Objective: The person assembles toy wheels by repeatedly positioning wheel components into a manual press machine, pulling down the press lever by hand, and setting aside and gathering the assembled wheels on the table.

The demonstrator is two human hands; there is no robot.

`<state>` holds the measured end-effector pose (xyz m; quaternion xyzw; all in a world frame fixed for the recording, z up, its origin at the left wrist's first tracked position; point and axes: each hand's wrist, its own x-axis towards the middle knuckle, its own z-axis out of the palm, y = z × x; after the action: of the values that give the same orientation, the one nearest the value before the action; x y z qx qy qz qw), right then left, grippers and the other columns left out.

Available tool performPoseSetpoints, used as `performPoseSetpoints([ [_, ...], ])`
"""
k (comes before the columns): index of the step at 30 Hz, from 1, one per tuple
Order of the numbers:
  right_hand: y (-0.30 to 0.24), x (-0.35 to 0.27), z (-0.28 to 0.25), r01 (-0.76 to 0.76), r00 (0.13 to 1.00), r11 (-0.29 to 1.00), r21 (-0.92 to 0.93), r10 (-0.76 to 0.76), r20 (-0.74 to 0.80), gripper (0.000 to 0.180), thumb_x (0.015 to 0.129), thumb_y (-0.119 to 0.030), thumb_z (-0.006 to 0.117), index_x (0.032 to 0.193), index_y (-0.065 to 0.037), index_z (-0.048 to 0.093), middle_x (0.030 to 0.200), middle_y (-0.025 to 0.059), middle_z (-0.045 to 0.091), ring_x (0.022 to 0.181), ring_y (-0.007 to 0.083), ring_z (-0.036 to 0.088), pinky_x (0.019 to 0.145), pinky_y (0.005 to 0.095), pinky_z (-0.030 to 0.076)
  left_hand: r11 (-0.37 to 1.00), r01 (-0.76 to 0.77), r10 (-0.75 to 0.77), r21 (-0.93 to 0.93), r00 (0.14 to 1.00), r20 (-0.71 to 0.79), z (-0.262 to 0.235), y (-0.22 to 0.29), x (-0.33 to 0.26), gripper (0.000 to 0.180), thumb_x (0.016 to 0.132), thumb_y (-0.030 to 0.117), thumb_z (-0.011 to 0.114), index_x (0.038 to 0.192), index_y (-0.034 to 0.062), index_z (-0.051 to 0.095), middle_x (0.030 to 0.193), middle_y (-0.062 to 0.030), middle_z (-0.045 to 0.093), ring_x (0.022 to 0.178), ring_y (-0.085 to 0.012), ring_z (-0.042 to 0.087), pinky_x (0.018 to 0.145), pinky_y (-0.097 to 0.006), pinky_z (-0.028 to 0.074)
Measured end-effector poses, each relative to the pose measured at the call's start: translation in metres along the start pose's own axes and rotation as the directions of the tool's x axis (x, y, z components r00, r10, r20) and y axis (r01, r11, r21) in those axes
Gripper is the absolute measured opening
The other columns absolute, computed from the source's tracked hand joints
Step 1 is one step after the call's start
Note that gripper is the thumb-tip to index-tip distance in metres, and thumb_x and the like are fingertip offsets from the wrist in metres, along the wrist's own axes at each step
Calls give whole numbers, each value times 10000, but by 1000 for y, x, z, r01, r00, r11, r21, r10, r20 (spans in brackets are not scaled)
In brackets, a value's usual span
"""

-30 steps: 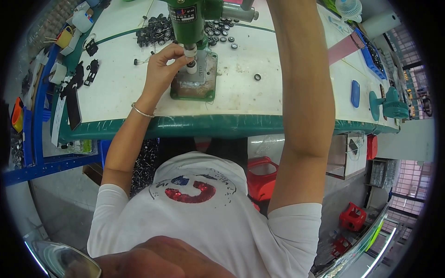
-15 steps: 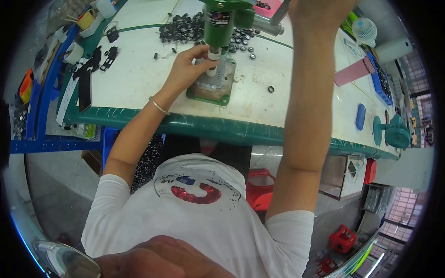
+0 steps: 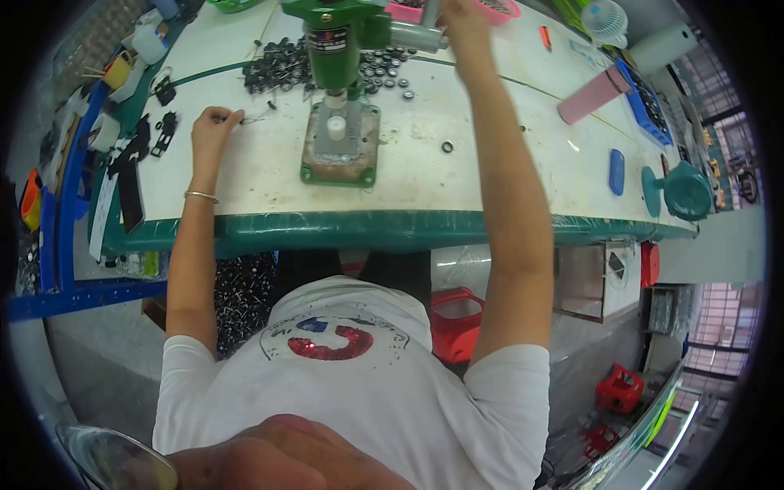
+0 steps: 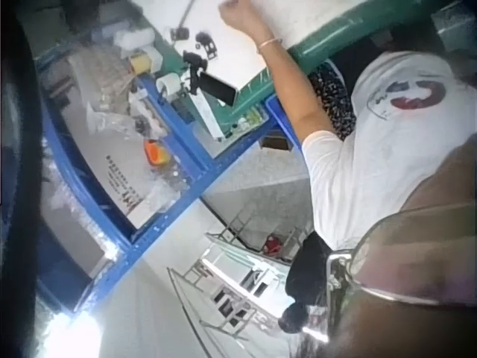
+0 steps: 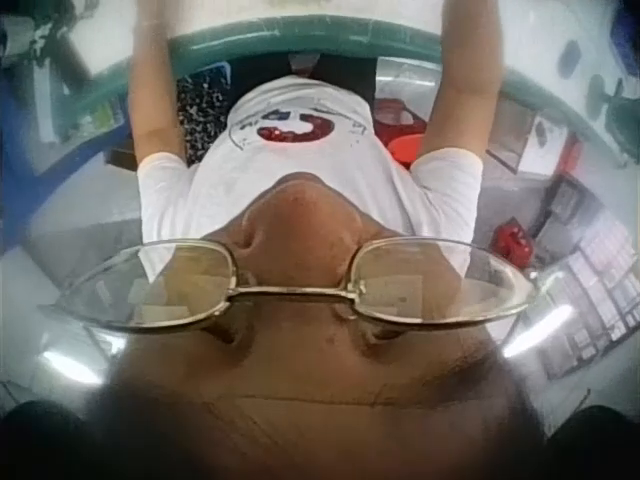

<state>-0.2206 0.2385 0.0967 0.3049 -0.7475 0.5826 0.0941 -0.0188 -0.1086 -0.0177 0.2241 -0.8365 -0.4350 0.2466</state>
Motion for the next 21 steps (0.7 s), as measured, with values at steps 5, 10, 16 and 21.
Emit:
performPoseSetpoints([
  [5,61,-82,34,-64,989,776,-627,132,61,255,793,-301,685,940,-94,663,849,97,656,811,275,629,710,379,488,948,190,-210,256,976,53,-1,14,8,375,701,361,747,826,14,684,724,-112,674,696,-211,652,643,-304,500],
  [10,71,-106,39,13,996,717,-697,56,76,201,827,-244,650,932,-73,666,865,119,649,804,285,627,708,381,489,913,23,-93,407,984,152,5,13,15,223,691,264,717,817,81,714,753,-91,691,714,-235,665,648,-339,512],
  [16,11,-94,59,-212,962,959,-190,239,131,222,855,-216,635,964,-26,672,850,104,668,736,208,622,690,323,488,906,-24,-34,422,991,130,0,5,0,196,687,175,677,868,102,700,748,-60,677,660,-193,635,621,-299,485],
  [21,-14,-112,93,-393,864,917,62,346,365,315,855,-252,656,1019,16,651,849,74,658,744,144,589,702,286,479,941,-10,-39,338,990,138,-1,12,-13,226,730,183,635,944,186,708,783,-45,684,734,-224,657,663,-329,505],
])
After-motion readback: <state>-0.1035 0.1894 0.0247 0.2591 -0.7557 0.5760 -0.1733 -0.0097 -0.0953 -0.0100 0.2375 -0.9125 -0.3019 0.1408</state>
